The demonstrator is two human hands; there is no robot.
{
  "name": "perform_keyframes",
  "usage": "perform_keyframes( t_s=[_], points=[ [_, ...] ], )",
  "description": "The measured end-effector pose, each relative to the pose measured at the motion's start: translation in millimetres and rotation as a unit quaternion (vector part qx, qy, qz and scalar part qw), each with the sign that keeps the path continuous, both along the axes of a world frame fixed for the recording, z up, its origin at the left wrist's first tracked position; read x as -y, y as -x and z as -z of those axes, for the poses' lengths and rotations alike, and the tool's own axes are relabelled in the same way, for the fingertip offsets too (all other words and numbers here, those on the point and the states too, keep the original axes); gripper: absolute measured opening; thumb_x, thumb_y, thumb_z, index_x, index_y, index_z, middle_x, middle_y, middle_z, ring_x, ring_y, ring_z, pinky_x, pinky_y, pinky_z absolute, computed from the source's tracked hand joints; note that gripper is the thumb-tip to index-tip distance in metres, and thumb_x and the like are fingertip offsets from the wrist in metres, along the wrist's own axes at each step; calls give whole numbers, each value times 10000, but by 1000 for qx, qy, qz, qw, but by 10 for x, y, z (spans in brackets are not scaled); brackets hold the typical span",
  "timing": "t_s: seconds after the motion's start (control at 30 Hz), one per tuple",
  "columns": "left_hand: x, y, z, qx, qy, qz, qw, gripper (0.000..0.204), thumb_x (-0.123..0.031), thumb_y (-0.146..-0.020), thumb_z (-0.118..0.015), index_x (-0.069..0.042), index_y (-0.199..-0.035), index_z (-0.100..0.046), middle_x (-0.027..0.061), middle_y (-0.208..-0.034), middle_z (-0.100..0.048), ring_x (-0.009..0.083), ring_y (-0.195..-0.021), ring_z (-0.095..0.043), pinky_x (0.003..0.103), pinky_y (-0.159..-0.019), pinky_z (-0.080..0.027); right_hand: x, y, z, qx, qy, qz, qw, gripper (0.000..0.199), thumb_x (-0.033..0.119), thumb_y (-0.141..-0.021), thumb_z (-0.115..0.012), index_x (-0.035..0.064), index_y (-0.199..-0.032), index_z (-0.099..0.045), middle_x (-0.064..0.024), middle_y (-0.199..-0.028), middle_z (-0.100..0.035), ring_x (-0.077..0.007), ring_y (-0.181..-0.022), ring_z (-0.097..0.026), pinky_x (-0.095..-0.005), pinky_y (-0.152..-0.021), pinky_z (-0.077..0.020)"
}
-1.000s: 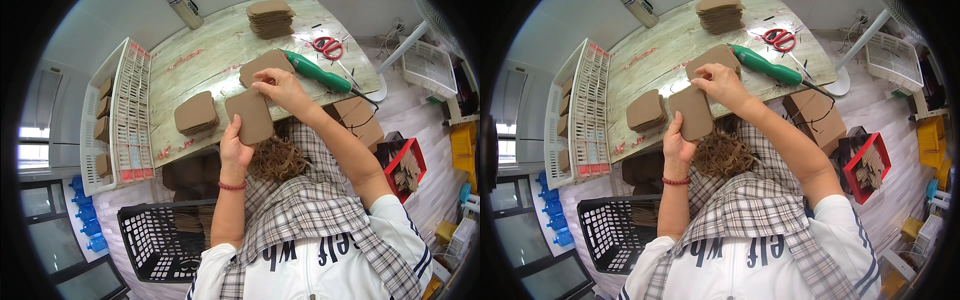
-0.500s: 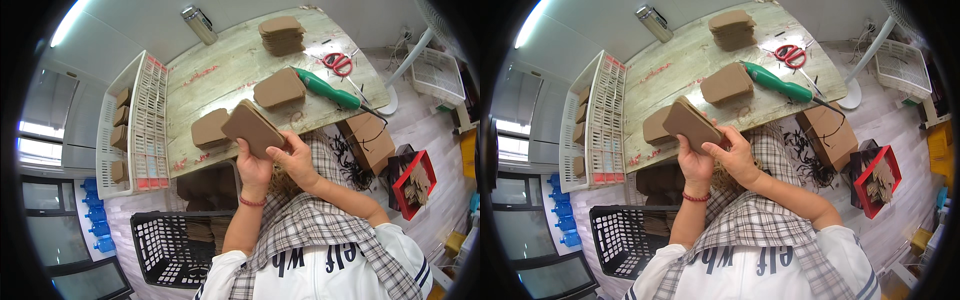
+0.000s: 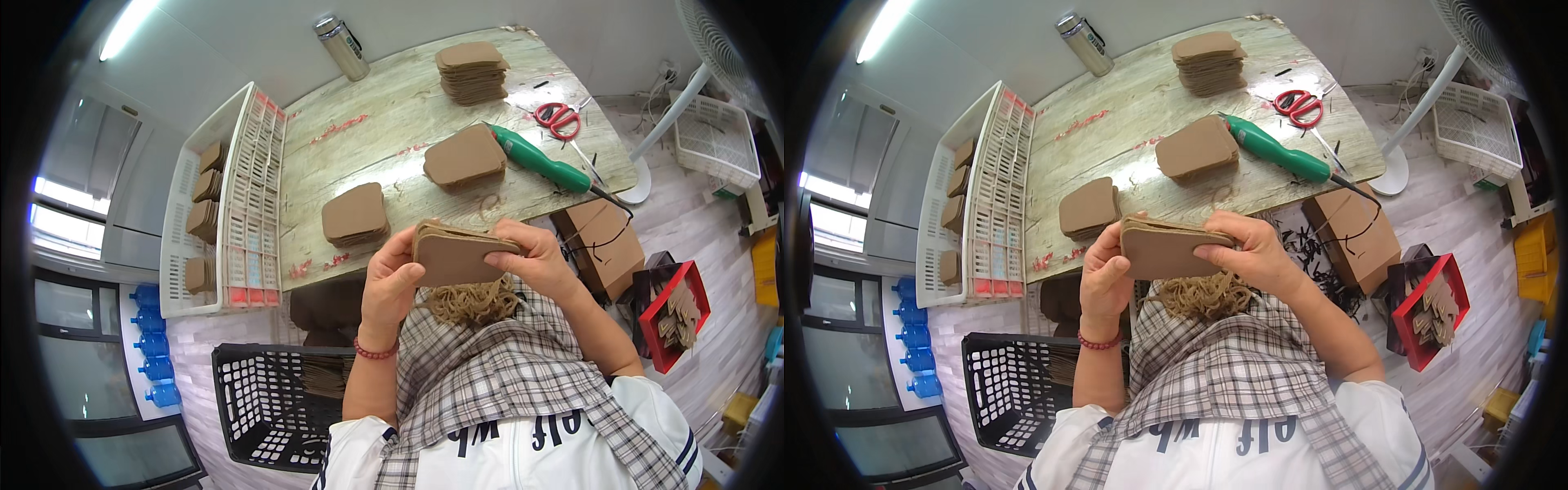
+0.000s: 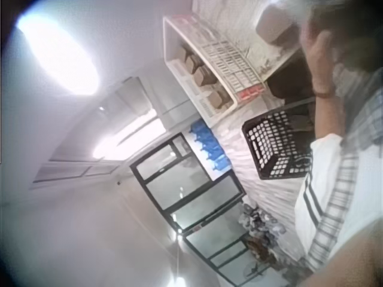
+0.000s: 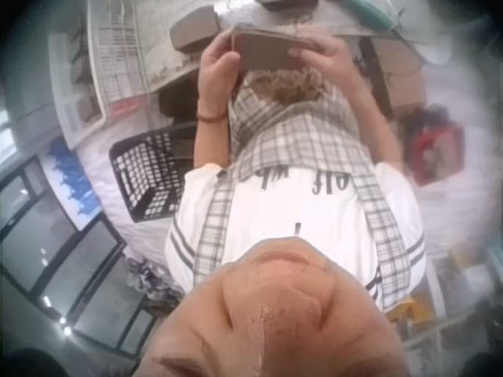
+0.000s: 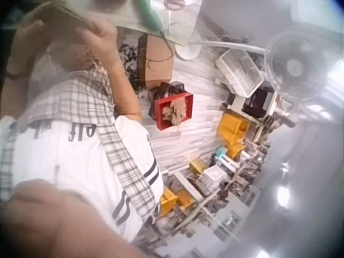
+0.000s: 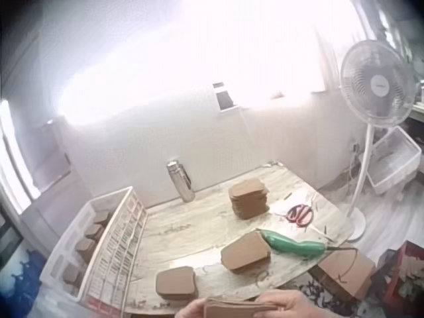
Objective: The person uses a green rotary tool to trim the edges of square cardboard pieces, then switches to red scissors to trim the same pieces. Finished pieces are stacked on the table.
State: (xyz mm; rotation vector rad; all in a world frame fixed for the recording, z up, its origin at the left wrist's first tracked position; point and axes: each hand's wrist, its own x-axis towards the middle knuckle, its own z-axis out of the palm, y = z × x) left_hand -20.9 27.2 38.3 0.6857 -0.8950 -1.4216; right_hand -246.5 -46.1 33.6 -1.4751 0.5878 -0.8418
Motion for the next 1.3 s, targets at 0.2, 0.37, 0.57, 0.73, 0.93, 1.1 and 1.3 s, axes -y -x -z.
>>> perform_keyframes(
  t_s=[0.2, 0.37, 0.57, 0.73, 0.93, 1.1, 1.3],
  points=[
    [-14, 80, -129, 69, -10, 37, 997, 673, -142, -793, -705, 58, -1362, -406, 272, -1232, -561, 293, -1137, -580, 387, -979, -460, -27, 40, -95, -29, 83, -50, 995, 152, 61, -782, -692, -12, -899, -627, -58, -807, -588, -163, -750, -545, -280, -681, -441],
    [-66, 116, -131, 75, -27, 48, 996, 745, -145, -757, -727, 69, -1377, -373, 298, -1208, -564, 319, -1135, -581, 414, -983, -460, -55, 65, -100, -46, 112, -70, 990, 172, 74, -789, -693, -1, -936, -644, -64, -815, -596, -163, -747, -559, -287, -672, -444],
    [-130, 141, -79, 77, -38, 52, 995, 560, -67, -774, -686, 86, -1279, -497, 240, -1198, -598, 277, -1116, -594, 363, -984, -451, -82, 66, -56, -56, 106, -90, 989, 199, 72, -786, -698, 6, -968, -654, -68, -834, -607, -166, -765, -575, -284, -683, -449],
    [-205, 156, -49, 93, -52, 28, 994, 406, -71, -845, -646, 108, -1198, -555, 219, -1162, -624, 259, -1092, -604, 344, -973, -453, -109, 57, -7, -52, 67, -78, 993, 196, 59, -790, -710, -2, -967, -656, -62, -838, -611, -154, -774, -581, -280, -685, -450],
    [-233, 194, 56, 82, -37, -21, 996, 362, -72, -881, -618, 107, -1191, -560, 219, -1162, -623, 248, -1084, -605, 332, -969, -451, -197, 48, -38, -15, -98, -22, 995, 257, 53, -808, -713, -2, -1052, -656, -19, -930, -643, -76, -819, -585, -224, -698, -474],
    [-229, 211, 123, 75, -14, -73, 994, 338, -60, -884, -619, 96, -1181, -572, 192, -1163, -628, 224, -1069, -607, 318, -956, -455, -244, 39, -34, 19, -165, 38, 985, 274, 39, -842, -675, -5, -1112, -650, -26, -978, -654, -74, -871, -601, -210, -755, -488],
    [-233, 212, 224, 94, -11, -118, 989, 324, -60, -882, -630, 77, -1173, -588, 146, -1147, -641, 181, -1033, -608, 291, -933, -460, -250, -33, 26, 10, -65, 85, 994, 192, 67, -870, -648, -8, -1042, -685, -24, -926, -662, -74, -831, -587, -209, -738, -473]
  ],
)
